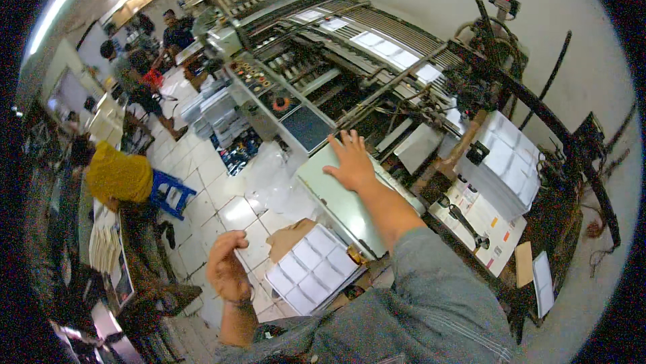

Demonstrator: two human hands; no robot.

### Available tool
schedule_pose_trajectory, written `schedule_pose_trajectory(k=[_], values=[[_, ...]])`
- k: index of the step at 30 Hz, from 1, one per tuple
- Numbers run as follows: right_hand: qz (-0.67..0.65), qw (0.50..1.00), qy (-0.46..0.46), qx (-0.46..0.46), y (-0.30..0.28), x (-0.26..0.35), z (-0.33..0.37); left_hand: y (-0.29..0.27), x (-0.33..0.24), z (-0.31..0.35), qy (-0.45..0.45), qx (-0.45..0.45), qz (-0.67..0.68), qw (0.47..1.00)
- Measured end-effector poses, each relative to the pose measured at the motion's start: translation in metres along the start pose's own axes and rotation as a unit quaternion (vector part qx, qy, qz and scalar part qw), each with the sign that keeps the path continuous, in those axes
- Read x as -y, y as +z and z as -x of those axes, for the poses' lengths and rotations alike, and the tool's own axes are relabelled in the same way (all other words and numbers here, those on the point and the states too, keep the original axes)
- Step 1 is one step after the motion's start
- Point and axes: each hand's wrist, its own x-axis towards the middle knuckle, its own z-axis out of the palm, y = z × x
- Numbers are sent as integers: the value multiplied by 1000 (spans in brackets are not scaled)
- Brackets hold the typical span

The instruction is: The person operates a printing machine by pressing buttons on a control panel, moving a wooden board, and handling stacks of paper.

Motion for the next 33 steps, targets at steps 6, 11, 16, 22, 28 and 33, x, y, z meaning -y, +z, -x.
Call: schedule_pose_trajectory(k=[6, 11, 16, 22, 28, 33], values=[[0, 998, -34, 49, -12, 21, 72, 9, -133, -8, 122, 82, 284, 947], [-7, 999, -32, 31, -16, 15, 85, -10, -163, -15, 148, 326, 296, 886], [-27, 999, -36, 16, -4, 9, 85, 8, -169, -22, 189, 161, 293, 923], [-39, 999, -33, 3, -7, 6, 88, 20, -212, 30, -117, 53, 330, 935], [-76, 996, -32, -19, 1, 0, 87, 19, -156, 7, 146, 87, 241, 956], [-134, 990, -47, -23, -8, -2, 96, 34, -93, 45, -94, 28, 122, 988]])
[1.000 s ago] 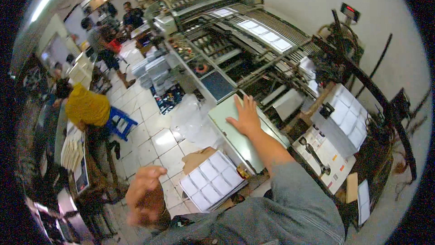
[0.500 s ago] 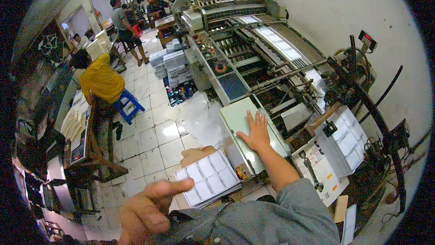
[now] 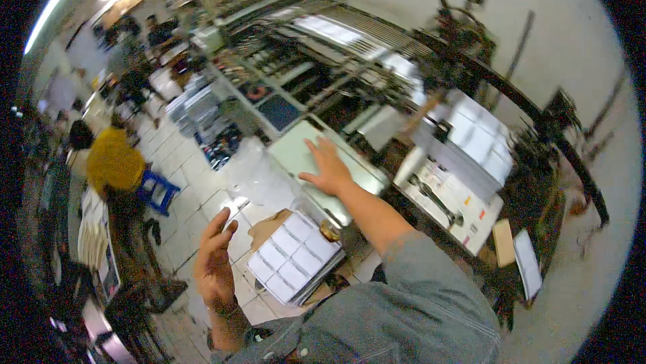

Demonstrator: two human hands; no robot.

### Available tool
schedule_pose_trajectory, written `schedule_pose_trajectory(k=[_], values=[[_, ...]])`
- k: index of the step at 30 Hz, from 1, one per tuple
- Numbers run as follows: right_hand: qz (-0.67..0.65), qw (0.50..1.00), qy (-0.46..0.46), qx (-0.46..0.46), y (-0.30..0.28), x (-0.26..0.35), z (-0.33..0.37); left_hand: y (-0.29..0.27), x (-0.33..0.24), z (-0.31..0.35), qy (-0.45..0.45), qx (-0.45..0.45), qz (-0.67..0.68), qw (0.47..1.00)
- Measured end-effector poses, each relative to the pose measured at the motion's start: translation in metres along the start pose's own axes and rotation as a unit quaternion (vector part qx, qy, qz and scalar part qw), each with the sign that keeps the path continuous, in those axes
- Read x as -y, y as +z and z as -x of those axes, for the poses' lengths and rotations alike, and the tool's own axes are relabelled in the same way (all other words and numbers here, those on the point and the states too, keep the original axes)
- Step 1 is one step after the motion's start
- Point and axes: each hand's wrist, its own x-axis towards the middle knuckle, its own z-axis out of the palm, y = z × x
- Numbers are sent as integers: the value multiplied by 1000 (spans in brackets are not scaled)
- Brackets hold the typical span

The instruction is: The person operates a printing machine by pressing buttons on a control panel, moving a wooden board, and handling stacks of paper.

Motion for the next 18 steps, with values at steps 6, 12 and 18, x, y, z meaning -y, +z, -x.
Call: schedule_pose_trajectory(k=[6, 12, 18], values=[[-154, 987, 0, -40, 1, 3, 12, 28, 114, 26, -109, 113, -186, 970], [-465, 884, -56, -5, -23, -25, 100, 88, 189, 25, -14, 184, -245, 952], [-275, 938, -183, -107, -58, -84, 289, 137, 227, 15, -7, 211, -363, 907]])
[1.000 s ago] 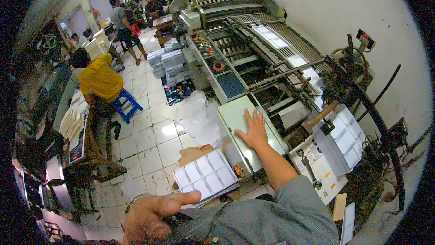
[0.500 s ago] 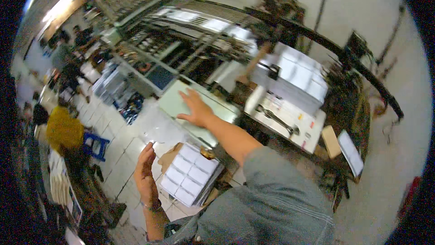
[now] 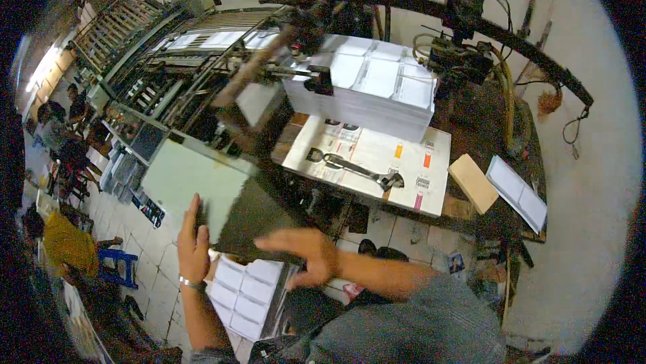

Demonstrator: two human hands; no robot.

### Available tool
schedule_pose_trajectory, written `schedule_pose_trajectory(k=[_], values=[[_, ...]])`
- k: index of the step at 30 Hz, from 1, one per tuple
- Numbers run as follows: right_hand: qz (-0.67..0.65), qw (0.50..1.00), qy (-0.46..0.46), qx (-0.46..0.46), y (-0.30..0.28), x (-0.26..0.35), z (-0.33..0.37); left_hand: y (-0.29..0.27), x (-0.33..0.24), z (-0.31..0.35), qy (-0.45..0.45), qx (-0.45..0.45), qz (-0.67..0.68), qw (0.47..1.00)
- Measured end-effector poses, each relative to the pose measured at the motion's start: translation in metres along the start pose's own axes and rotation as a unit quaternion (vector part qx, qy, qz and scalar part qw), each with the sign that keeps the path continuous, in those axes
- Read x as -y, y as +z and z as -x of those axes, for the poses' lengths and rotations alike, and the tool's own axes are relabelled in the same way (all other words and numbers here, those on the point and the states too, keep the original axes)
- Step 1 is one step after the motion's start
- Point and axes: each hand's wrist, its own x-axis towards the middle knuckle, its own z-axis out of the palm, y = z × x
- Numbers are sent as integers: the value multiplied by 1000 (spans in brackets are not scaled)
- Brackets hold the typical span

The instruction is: The person operates a printing machine by pressing buttons on a control panel, moving a wooden board, and handling stacks of paper.

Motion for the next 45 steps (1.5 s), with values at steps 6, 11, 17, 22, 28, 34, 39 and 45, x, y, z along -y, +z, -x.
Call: schedule_pose_trajectory(k=[6, 11, 17, 22, 28, 34, 39, 45], values=[[-21, 932, 357, -56, 0, -52, 220, 32, 1, 1, 18, -8, -169, 985], [59, 886, 454, 75, 0, -59, 323, 14, -2, -8, -45, 78, -228, 969], [43, 857, 507, 81, -3, -85, 335, 17, 20, -18, -100, 123, -193, 968], [13, 881, 472, -33, -6, -87, 351, 27, 2, -23, -161, 119, -91, 975], [-15, 889, 453, -59, -9, -86, 351, 26, -16, -26, -144, 131, -181, 964], [-31, 884, 463, -62, -12, -85, 353, 35, -6, -26, -208, 91, -150, 962], [-30, 897, 436, -72, 2, -85, 350, -59, 68, -8, -114, 100, 120, 981], [-4, 895, 436, -92, -7, -86, 346, 40, -1, -29, -126, 64, -274, 951]])
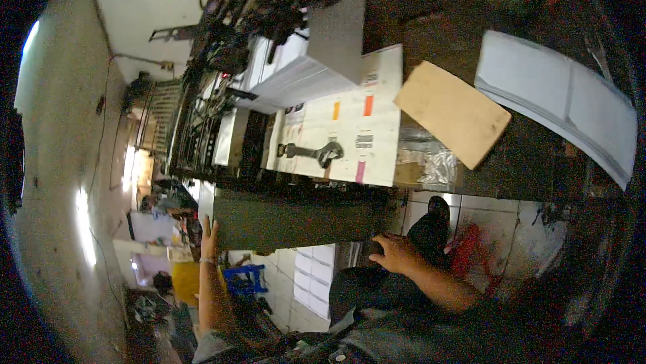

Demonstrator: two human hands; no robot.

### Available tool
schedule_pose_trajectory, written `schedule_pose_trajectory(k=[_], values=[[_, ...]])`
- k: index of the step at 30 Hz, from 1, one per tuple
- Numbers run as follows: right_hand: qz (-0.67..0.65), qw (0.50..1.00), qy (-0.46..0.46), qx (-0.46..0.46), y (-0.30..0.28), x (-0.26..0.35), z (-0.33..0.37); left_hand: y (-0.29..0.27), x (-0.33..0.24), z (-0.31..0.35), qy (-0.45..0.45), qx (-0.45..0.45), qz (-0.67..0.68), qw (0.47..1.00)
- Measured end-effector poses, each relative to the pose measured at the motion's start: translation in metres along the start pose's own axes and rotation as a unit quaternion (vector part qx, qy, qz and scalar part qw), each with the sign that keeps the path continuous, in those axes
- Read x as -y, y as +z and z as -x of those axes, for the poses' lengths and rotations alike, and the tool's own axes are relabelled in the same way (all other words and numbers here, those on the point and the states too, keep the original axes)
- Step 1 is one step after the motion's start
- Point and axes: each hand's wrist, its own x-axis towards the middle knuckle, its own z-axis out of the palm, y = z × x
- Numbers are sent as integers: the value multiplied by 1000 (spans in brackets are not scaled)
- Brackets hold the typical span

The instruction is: The person operates a printing machine by pressing buttons on a control panel, moving a wooden board, and handling stacks of paper.

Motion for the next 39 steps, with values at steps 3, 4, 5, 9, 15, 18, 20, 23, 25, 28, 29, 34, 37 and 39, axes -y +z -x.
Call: schedule_pose_trajectory(k=[3, 4, 5, 9, 15, 18, 20, 23, 25, 28, 29, 34, 37, 39], values=[[0, 1000, 1, 10, 9, 1, 0, -2, 1, 6, -18, -22, -14, 999], [-4, 1000, 1, 10, 16, -1, -1, 0, 0, 7, -28, -30, -21, 999], [-10, 1000, 2, 8, 21, -4, -3, 1, -2, 9, -25, -38, -22, 999], [-13, 1000, -3, 21, 34, -7, -4, 3, 3, 11, 10, -55, -51, 997], [-65, 998, -19, -11, 50, -12, -10, 9, -5, 13, -20, -74, -45, 996], [-92, 995, 13, -34, 55, -9, -7, 6, -4, 12, 1, -73, -36, 997], [-100, 994, 20, -41, 54, -9, -6, 7, -6, 14, -7, -70, -44, 997], [-112, 992, 20, -53, 53, -9, -4, 6, -9, 15, -19, -60, -42, 997], [-121, 991, 16, -61, 51, -10, -3, 7, -13, 15, -8, -75, -55, 996], [-106, 993, 17, -46, 47, -6, -2, 7, -10, 16, -1, -85, -63, 994], [-105, 993, 19, -43, 46, -4, -1, 7, -7, 16, 0, -86, -63, 994], [-117, 991, 37, -61, 46, -6, -2, 9, -9, 12, -8, -79, -51, 996], [-109, 992, 30, -61, 49, -8, -5, 9, -1, 10, -16, -77, -44, 996], [-116, 991, 33, -62, 50, -10, -6, 10, 2, 9, -17, -76, -42, 996]])
